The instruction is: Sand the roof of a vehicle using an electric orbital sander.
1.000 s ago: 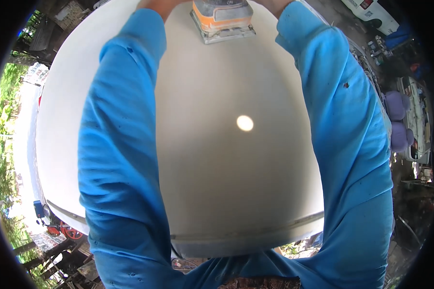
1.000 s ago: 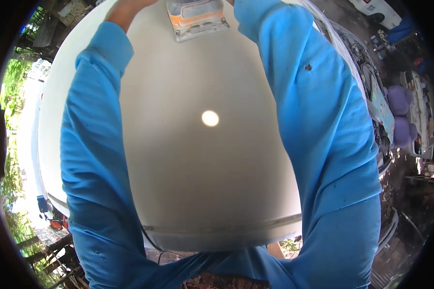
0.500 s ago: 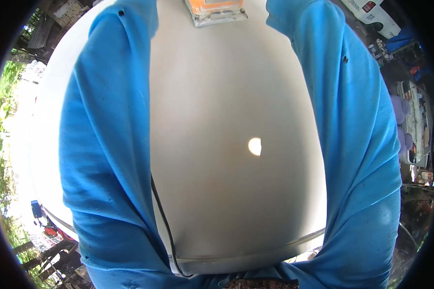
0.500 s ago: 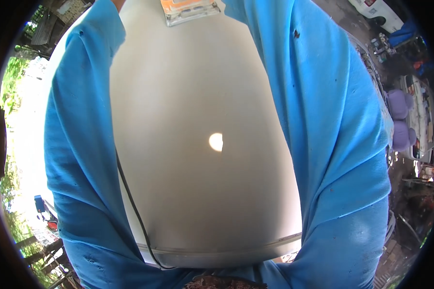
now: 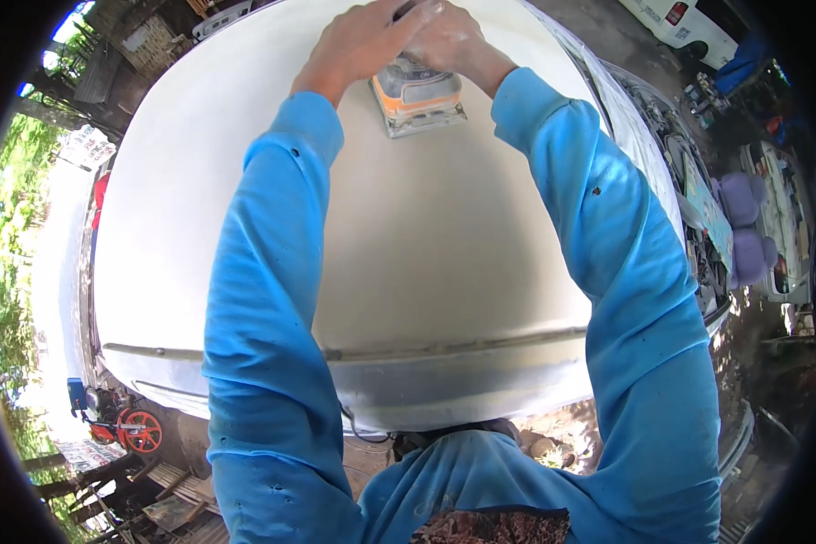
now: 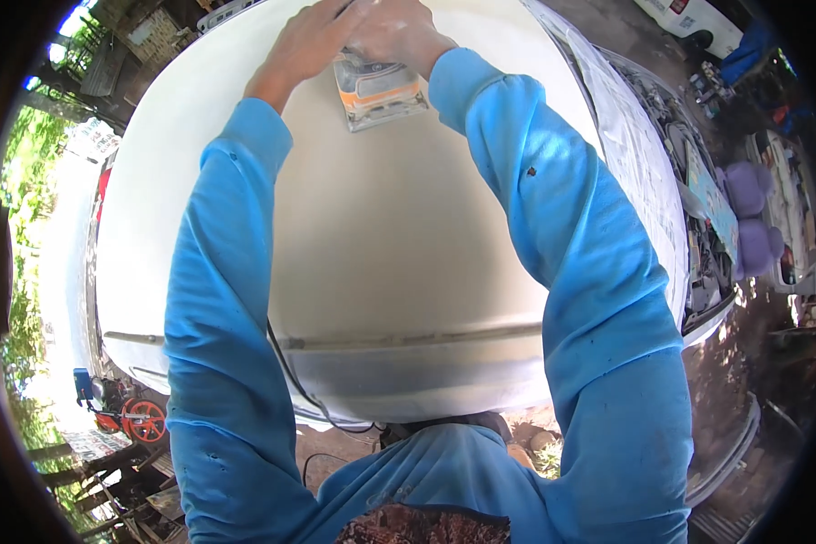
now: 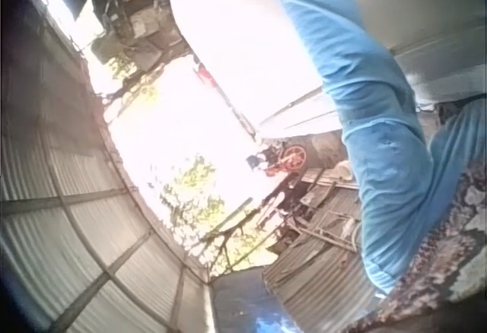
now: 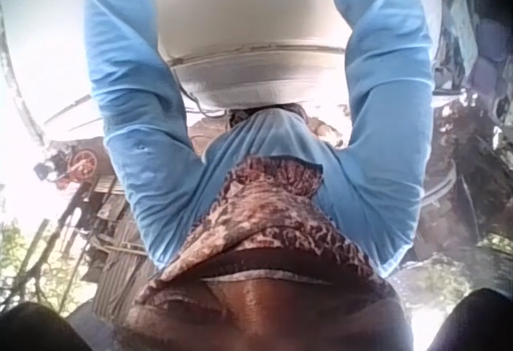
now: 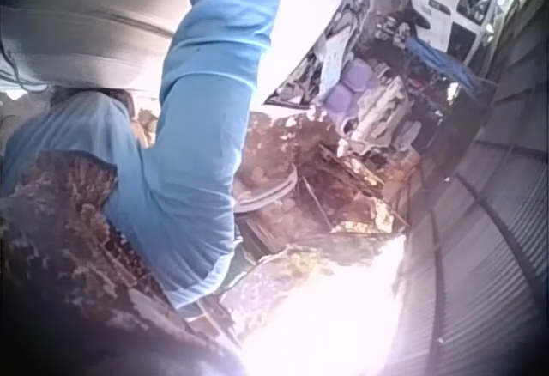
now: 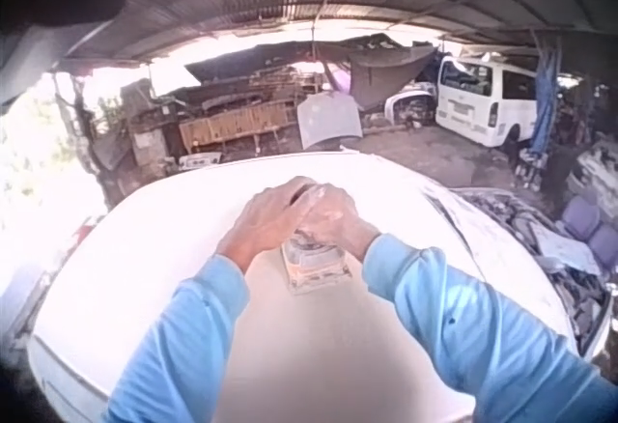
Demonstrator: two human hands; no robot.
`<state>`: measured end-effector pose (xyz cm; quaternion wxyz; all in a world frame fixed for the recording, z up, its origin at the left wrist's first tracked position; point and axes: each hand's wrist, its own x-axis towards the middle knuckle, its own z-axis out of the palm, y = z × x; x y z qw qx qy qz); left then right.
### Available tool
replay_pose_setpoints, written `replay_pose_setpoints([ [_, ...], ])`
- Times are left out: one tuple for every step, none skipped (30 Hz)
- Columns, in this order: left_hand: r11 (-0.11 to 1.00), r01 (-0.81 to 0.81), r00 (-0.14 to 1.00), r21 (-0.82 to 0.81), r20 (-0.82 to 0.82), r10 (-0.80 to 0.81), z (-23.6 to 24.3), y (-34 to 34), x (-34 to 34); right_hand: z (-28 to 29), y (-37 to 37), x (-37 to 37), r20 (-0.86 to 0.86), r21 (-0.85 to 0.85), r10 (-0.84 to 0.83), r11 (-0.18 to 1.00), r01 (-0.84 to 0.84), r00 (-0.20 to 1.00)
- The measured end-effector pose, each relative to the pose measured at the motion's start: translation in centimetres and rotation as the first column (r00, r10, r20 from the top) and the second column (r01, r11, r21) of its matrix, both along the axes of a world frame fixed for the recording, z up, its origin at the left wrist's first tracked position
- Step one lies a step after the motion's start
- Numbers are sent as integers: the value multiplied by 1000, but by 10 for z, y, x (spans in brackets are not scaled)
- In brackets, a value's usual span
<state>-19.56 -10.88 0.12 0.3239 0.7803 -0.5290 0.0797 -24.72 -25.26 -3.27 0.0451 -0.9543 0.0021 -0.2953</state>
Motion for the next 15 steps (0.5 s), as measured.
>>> replay_pose_setpoints([
  [1000, 6, 998, -10, -55, -6, 0, 6, -11, 2, 7, -14, 2, 41, 10, 999, -10, 1000],
  [1000, 7, 999, -8, -51, -8, -2, 13, -21, 3, 15, -26, 3, 83, 18, 996, -19, 1000],
  [999, -35, 999, -20, -22, 34, -6, 16, -32, 2, 20, -41, -103, 233, -135, 960, 156, 986],
  [997, -76, 997, -35, 6, 76, -9, 18, -42, 0, 24, -52, -99, 234, -137, 959, 157, 986],
  [997, -72, 997, -37, 12, 72, -7, 18, -48, 1, 26, -59, -108, 247, -151, 953, 174, 983],
  [999, -36, 999, -27, -34, 35, -8, 19, -56, 0, 26, -67, -84, 254, -145, 953, 162, 986],
  [1000, -12, 997, -20, -74, 11, -10, 23, -64, -3, 23, -78, -174, 202, -165, 959, 199, 971],
  [999, 17, 995, -40, -98, -21, -12, 26, -73, -3, 19, -85, -175, 101, -89, 989, 107, 981],
  [997, 20, 995, -76, -98, -28, -13, 31, -81, -10, 17, -102, -18, 113, 21, 993, -19, 1000],
  [997, 20, 999, -79, -45, -23, -14, 36, -90, -16, 18, -109, -22, 244, 46, 969, -40, 999],
  [998, -4, 1000, -60, -16, 3, -13, 38, -100, -20, 16, -115, 34, 350, 97, 931, -102, 995],
  [995, 21, 1000, -93, -3, -21, -14, 42, -110, -25, 12, -123, 100, 494, 232, 833, -251, 968],
  [998, -16, 1000, -57, -5, 16, -13, 43, -119, -34, 8, -129, 98, 515, 139, 840, -169, 985],
  [996, -19, 1000, -83, -1, 19, -14, 45, -127, -40, 0, -135, 159, 490, 193, 836, -247, 968],
  [996, -36, 999, -87, -2, 36, -14, 44, -135, -44, -9, -136, 56, 495, 176, 850, -180, 983],
])
